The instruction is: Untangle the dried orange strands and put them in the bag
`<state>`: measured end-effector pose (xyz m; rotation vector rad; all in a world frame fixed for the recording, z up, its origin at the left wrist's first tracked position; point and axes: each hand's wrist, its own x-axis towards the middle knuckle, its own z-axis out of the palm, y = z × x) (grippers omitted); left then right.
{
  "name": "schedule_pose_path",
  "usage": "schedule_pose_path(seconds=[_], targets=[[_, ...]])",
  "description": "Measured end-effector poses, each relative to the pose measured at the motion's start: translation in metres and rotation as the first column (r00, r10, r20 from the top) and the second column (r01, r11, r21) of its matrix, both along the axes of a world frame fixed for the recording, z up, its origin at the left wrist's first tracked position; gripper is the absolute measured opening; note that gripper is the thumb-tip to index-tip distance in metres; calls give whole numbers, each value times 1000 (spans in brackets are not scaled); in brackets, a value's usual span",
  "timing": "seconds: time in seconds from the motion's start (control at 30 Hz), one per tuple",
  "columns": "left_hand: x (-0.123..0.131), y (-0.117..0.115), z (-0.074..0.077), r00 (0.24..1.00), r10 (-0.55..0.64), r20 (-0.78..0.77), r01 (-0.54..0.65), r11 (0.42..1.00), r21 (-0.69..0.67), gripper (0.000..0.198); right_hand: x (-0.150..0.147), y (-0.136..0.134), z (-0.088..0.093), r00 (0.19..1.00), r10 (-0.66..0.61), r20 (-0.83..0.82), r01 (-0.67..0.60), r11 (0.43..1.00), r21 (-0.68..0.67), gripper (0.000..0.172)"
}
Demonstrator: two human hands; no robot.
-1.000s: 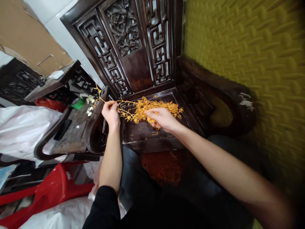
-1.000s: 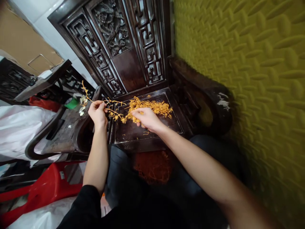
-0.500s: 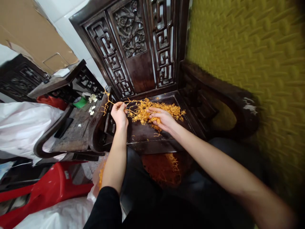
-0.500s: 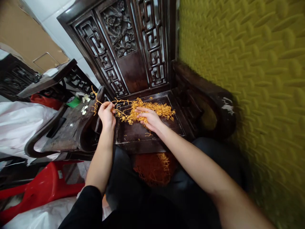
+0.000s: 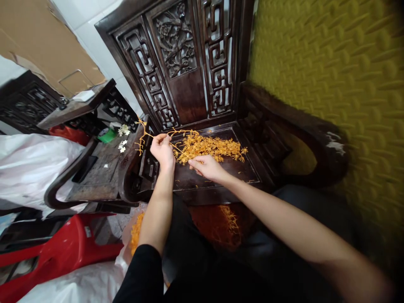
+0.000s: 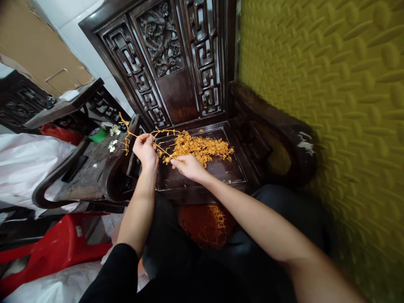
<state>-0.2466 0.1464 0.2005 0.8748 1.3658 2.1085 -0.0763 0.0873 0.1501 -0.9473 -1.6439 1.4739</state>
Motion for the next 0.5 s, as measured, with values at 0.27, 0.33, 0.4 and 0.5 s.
schedule_pose_path(seconds=[0.27, 0.33, 0.4, 0.5], targets=[[-18, 1, 7, 989, -51, 141, 57, 998, -37, 18, 11, 0, -2, 998, 68, -19, -70, 986, -150, 38], [-2, -8, 6, 978, -127, 164, 133, 991, -27, 21, 4, -2, -1, 988, 21, -155, -55, 974, -218, 55], [12, -17, 7, 965, -164, 204, 174, 984, -32, 23, -2, -3, -2, 975, -44, -216, -18, 961, -278, 72], [27, -26, 9, 940, -201, 278, 222, 974, -47, 25, -8, 0, -3, 962, -89, -260, -1, 945, -326, 83]])
